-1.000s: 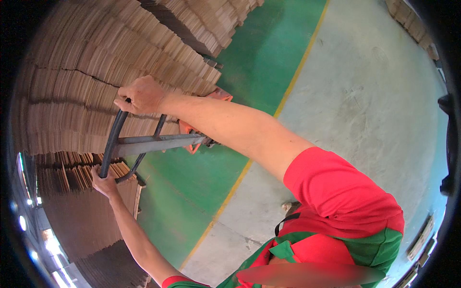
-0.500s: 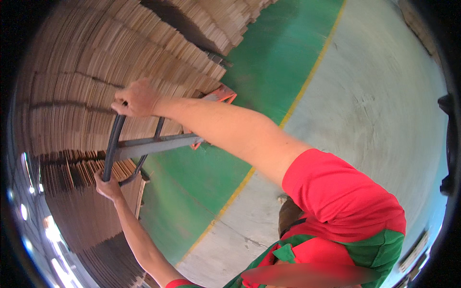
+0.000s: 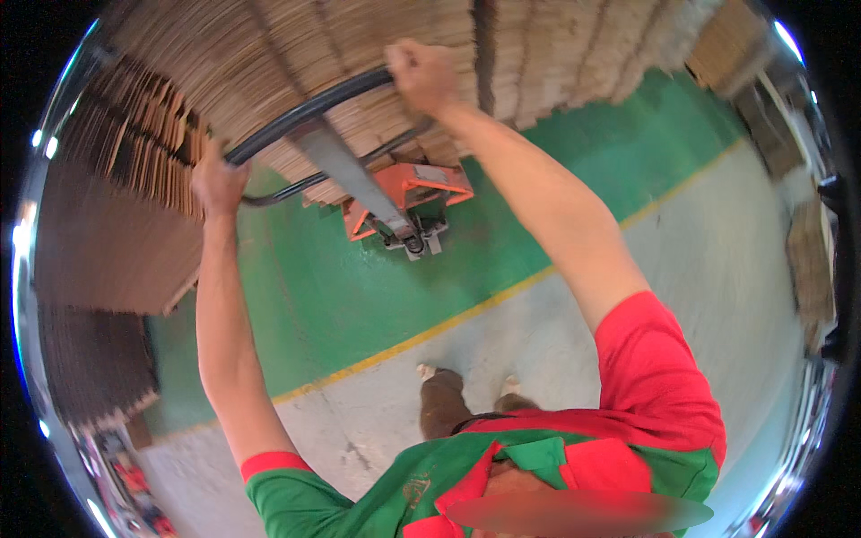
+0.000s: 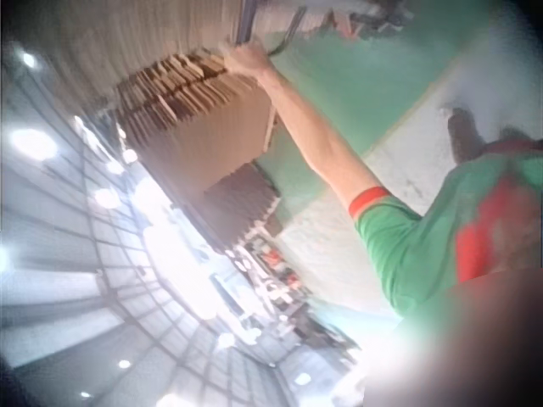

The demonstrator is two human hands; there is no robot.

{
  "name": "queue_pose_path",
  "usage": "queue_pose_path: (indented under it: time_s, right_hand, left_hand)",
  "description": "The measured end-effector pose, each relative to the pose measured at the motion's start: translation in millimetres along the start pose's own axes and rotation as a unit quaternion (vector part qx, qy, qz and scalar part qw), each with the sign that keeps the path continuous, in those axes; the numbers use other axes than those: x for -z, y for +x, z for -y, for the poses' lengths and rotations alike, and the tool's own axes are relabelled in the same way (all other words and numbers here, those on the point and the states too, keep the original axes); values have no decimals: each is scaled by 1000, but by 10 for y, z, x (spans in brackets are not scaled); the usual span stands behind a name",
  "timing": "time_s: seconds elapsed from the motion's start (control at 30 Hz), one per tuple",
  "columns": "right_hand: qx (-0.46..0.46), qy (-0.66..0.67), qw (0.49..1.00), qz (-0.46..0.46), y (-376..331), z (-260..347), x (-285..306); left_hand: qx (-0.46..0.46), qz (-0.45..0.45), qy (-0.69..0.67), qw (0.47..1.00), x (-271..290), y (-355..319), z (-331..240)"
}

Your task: The person operates a manual pallet jack to lift and transport a stack of flat cardboard sheets across a warehouse floor. They position the forks under the load, raise it, and move it to a new location before lowering it and backing the jack away.

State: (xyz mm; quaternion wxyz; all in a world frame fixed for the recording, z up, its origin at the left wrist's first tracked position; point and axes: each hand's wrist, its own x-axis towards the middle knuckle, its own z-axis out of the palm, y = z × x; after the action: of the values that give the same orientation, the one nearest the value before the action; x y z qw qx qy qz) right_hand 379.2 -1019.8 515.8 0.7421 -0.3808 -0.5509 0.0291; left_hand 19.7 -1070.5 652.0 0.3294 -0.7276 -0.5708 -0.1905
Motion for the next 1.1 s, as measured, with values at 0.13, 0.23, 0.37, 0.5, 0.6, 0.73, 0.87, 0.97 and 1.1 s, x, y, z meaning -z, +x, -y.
queue_pose_path:
  time_s: [0.13,0.23,0.37,0.5,0.6,0.73,0.87,0.97,1.1]
  right_hand:
    - [25,-47,999,-8,-332,600,-497]
    - [4,-37,999,0,-533,954,-813]
    - [112,-127,985,39,-725,1402,-1173]
    - [62,-120,989,52,-846,1860,-1390]
    - [35,-114,991,62,-921,2079,-1542]
    - [-135,-3,986,95,-1030,2183,-1748]
    - [-140,15,986,89,-1082,2219,-1864]
    - [-133,-2,986,96,-1066,2246,-1873]
    - [-148,4,985,85,-1025,2259,-1871]
  left_hand:
    - [-46,-35,-42,997,252,-354,774]
    - [-19,-82,-43,996,422,-596,1205]
    - [20,-45,-101,994,789,-879,1720]
    - [11,-41,-165,985,1150,-1036,2165]
    - [16,-54,-199,978,1224,-1121,2435]
    - [14,-58,-217,974,1141,-1193,2695]
    - [1,-66,-246,967,1106,-1196,2820]
    - [1,-44,-234,971,1154,-1192,2835]
    - [15,-44,-226,973,1189,-1189,2814]
